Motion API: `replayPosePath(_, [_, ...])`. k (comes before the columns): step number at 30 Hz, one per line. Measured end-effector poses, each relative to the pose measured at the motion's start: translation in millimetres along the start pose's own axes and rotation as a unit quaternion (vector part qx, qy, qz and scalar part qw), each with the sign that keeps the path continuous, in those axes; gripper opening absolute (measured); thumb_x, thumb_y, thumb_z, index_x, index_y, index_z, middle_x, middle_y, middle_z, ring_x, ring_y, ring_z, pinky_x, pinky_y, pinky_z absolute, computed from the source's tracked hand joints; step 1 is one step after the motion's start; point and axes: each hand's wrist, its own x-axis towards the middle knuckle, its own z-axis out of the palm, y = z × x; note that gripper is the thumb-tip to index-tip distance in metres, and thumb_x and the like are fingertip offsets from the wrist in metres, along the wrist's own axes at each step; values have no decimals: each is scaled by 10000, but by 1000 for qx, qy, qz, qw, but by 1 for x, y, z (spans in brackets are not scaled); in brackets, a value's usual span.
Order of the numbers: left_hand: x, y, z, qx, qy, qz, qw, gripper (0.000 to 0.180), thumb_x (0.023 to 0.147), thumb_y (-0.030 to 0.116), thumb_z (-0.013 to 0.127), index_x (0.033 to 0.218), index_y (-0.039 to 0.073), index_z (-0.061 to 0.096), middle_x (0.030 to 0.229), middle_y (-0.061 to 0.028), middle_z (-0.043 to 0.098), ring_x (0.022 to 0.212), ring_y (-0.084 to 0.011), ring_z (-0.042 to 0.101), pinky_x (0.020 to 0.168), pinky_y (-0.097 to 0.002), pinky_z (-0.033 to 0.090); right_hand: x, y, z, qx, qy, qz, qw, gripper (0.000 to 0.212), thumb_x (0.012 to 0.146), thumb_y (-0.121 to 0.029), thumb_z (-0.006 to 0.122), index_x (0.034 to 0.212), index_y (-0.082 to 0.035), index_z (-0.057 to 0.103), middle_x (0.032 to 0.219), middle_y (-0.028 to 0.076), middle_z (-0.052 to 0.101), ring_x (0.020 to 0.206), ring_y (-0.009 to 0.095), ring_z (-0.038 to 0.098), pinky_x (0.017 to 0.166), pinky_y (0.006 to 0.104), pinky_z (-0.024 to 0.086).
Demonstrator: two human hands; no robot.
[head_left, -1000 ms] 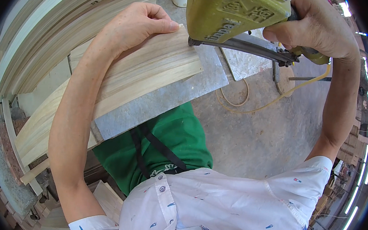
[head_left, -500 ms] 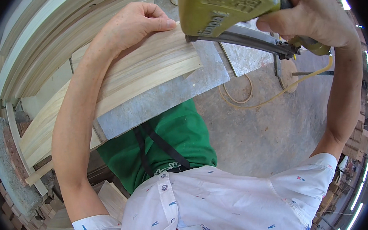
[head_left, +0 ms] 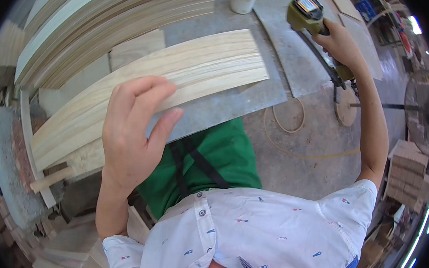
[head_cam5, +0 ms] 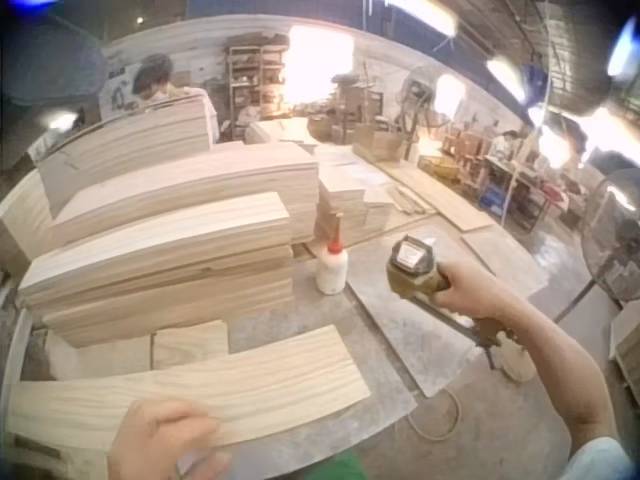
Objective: Assembling wooden boxes by applying glue to wooden boards and securing them with a pneumatic nail gun.
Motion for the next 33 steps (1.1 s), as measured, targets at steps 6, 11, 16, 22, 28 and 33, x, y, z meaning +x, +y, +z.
replayPosePath(6, [-55,-28,-57,171,-41,-66,982,486,676,26,743,1138,65,596,1242,-139,511,1161,-354,481,928,-419,426,7,12,69,-149,55,-4,987,314,807,-146,588,1079,-16,499,957,249,627,920,414,595,768,495,469])
replayPosePath(11, [-85,-66,-69,338,-24,-58,939,546,665,-14,712,1187,93,592,1256,-126,511,1186,-332,479,952,-424,418,-16,0,107,-181,86,37,979,546,808,-164,641,1282,-13,414,1047,238,604,937,400,603,771,459,490])
replayPosePath(16, [-87,-95,-66,329,53,39,942,470,685,-61,653,1127,96,633,1112,-85,601,1048,-278,582,875,-381,466,-37,-16,125,-156,101,-7,983,616,794,-136,659,1321,26,385,1146,240,560,1032,385,562,866,444,463])
replayPosePath(22, [-46,-93,-78,271,56,43,960,350,735,-23,666,1068,81,663,936,-79,662,878,-257,639,749,-358,498,-81,-49,107,320,13,-6,947,495,821,-26,573,1304,4,467,1216,160,564,1055,228,559,917,340,450])
replayPosePath(28, [-16,-115,-72,49,-36,-36,998,233,892,177,610,1074,36,648,968,-158,666,831,-266,648,751,-340,490,-107,-74,83,471,24,-47,881,589,829,11,547,1392,-61,392,1303,127,521,1094,205,541,918,328,444])
replayPosePath(33, [-33,-143,-26,-10,-217,-234,948,310,928,293,549,1022,16,654,904,-188,668,816,-272,648,756,-319,479,-116,-84,91,507,24,-49,860,641,841,2,562,1430,-48,313,1306,116,512,1132,207,526,891,311,460])
